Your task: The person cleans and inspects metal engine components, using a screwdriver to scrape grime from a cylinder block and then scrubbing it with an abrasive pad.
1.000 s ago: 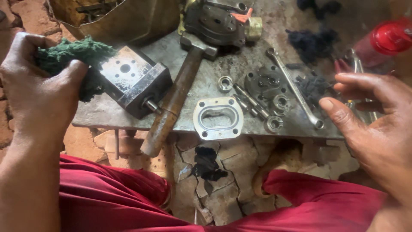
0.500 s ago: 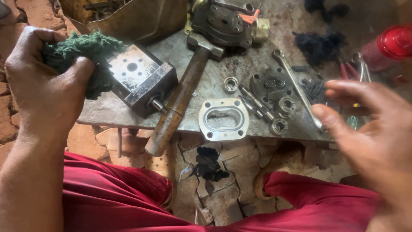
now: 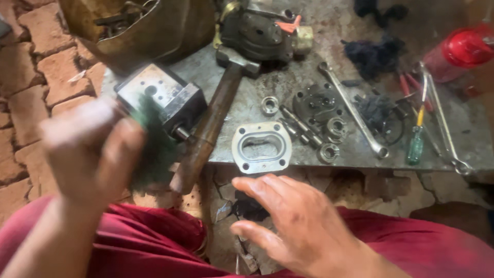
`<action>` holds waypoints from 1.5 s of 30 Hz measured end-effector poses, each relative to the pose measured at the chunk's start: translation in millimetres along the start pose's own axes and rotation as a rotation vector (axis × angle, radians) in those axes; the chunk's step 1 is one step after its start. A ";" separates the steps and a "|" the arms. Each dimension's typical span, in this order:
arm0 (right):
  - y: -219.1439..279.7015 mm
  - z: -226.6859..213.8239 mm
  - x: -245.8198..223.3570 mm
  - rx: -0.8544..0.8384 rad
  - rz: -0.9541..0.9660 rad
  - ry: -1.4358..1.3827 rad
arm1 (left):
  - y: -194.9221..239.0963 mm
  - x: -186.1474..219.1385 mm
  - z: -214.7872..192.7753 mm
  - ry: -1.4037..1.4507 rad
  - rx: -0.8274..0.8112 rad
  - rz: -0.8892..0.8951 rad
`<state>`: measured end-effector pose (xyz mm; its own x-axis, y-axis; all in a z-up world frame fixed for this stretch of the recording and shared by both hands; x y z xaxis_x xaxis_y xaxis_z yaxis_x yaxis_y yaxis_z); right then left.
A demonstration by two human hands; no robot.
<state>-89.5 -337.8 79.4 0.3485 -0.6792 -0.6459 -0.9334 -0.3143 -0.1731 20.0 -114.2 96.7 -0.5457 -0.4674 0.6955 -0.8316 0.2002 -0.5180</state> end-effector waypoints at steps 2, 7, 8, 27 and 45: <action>0.6 13.8 10.7 -0.072 0.176 -0.315 | 14.5 41.0 34.9 0.102 -0.088 0.171; 0.2 6.7 -14.6 0.081 -0.176 0.022 | 43.7 83.4 88.4 0.279 -0.262 0.149; 2.8 20.6 14.3 -0.061 0.144 -0.224 | 43.3 83.7 85.6 0.272 -0.249 0.171; 62.3 108.6 104.3 -0.354 0.183 0.180 | 22.9 51.0 94.3 0.119 -0.141 0.045; -2.8 -48.5 56.8 0.090 0.243 0.360 | 32.7 41.4 123.4 -0.038 -0.353 -0.014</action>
<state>-62.9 -407.7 79.3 0.1107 -0.9191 -0.3781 -0.9900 -0.0687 -0.1228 -17.2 -233.3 47.1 -0.5349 -0.5027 0.6791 -0.8271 0.4758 -0.2992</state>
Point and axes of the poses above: each hand's wrist, its own y-axis away from the middle knuckle, its own z-axis out of the palm, x = y × z, the point moved 9 cm from there along -y, towards the middle knuckle, and after that the axes turned 5 degrees about x, right-handed, at the moved point
